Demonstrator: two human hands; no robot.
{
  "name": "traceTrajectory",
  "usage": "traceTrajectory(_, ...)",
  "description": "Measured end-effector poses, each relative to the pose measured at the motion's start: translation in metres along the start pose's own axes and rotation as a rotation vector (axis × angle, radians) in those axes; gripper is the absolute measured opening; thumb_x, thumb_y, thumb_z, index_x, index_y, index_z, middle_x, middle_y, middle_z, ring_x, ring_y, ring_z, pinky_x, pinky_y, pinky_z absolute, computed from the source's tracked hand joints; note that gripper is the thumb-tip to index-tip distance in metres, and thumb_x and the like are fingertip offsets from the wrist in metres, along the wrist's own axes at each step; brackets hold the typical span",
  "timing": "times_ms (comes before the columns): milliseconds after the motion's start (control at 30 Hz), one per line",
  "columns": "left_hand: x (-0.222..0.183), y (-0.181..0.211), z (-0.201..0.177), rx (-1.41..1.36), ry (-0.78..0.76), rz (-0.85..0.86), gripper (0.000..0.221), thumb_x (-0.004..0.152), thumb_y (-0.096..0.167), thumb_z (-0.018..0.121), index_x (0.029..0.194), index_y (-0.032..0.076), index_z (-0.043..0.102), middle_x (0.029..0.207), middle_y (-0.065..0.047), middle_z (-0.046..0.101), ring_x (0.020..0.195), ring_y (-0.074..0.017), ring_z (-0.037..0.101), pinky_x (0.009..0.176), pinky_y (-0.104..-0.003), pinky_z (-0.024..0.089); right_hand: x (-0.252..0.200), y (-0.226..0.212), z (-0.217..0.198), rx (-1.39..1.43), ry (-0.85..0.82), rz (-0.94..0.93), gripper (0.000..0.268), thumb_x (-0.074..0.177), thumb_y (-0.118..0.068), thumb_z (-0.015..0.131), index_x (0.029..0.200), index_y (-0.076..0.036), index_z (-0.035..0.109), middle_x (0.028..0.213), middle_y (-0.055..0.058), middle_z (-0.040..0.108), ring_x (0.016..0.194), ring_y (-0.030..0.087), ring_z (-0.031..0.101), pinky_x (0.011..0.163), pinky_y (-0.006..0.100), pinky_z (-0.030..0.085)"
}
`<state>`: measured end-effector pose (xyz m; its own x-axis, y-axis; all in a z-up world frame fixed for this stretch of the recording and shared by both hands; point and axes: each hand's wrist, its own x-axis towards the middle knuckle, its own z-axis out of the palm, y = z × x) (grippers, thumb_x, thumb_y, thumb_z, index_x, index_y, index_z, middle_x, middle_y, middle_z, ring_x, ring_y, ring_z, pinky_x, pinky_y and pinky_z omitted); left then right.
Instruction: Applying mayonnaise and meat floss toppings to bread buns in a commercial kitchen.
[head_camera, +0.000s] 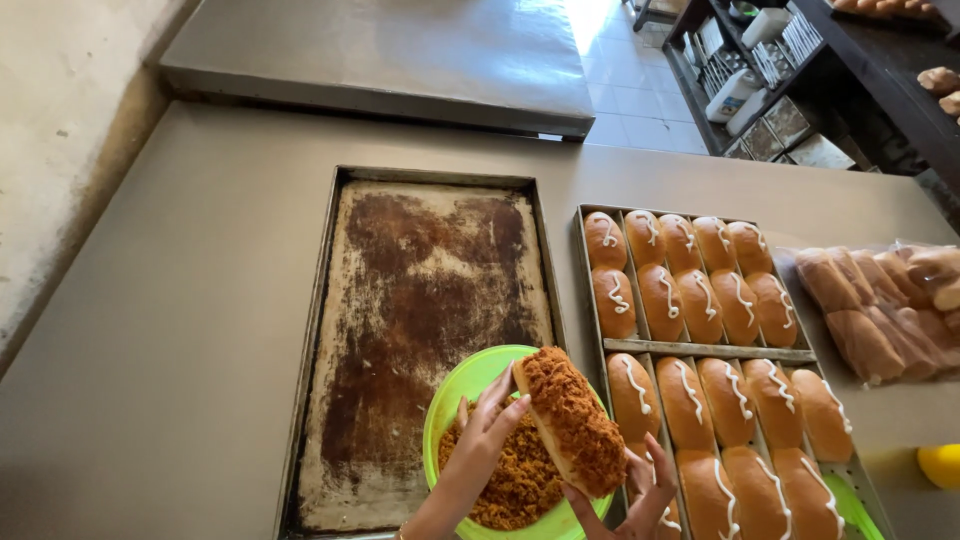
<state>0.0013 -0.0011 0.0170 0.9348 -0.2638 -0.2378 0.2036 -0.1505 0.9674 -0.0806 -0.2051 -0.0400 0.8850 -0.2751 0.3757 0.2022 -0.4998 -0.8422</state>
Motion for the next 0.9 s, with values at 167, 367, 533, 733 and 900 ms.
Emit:
traceTrajectory(167, -0.001, -0.002, -0.004, -0.034, -0.025, -0.037, 0.084, 0.085, 0.055, 0.05, 0.16, 0.024, 0.028, 0.172, -0.001, 0.026, 0.16, -0.0259, 0.008, 0.123, -0.057, -0.017, -0.003, 0.008, 0.001, 0.027, -0.006, -0.039, 0.122, 0.055, -0.009, 0.087, 0.154, -0.003, 0.016, 0.126, 0.028, 0.061, 0.107, 0.036, 0.073, 0.097, 0.046, 0.058)
traceTrajectory(367, -0.016, 0.009, -0.017, -0.131, -0.091, -0.036, 0.085, 0.079, 0.032, 0.044, 0.16, 0.017, 0.023, 0.175, 0.0, 0.019, 0.162, -0.0201, 0.002, 0.126, -0.048, -0.011, -0.002, 0.003, 0.001, 0.061, -0.038, -0.017, 0.12, 0.056, -0.009, 0.088, 0.152, -0.006, 0.016, 0.128, 0.028, 0.059, 0.109, 0.038, 0.072, 0.098, 0.049, 0.058)
traceTrajectory(533, -0.017, 0.026, -0.019, -0.099, -0.05, -0.137, 0.086, 0.08, 0.048, 0.052, 0.16, 0.027, 0.027, 0.174, 0.002, 0.02, 0.159, -0.0284, 0.005, 0.124, -0.063, 0.003, -0.006, 0.006, 0.006, 0.111, -0.046, 0.004, 0.12, 0.058, -0.008, 0.087, 0.153, -0.008, 0.014, 0.128, 0.026, 0.059, 0.109, 0.037, 0.072, 0.097, 0.048, 0.059)
traceTrajectory(733, -0.018, 0.03, -0.023, -0.229, -0.092, -0.147, 0.092, 0.073, 0.03, 0.057, 0.159, 0.025, 0.024, 0.173, 0.0, 0.023, 0.156, -0.0287, 0.017, 0.123, -0.062, 0.022, -0.006, -0.001, 0.003, 0.067, -0.039, 0.012, 0.12, 0.058, -0.01, 0.088, 0.153, -0.009, 0.016, 0.129, 0.027, 0.059, 0.11, 0.037, 0.071, 0.096, 0.048, 0.058)
traceTrajectory(900, -0.011, 0.024, -0.019, -0.216, -0.04, -0.18, 0.081, 0.085, 0.057, 0.052, 0.159, 0.031, 0.031, 0.171, -0.003, 0.026, 0.155, -0.0302, 0.023, 0.123, -0.056, 0.029, -0.009, -0.002, 0.007, 0.071, -0.006, 0.004, 0.12, 0.057, -0.01, 0.088, 0.153, -0.009, 0.017, 0.131, 0.029, 0.057, 0.111, 0.039, 0.07, 0.095, 0.049, 0.06)
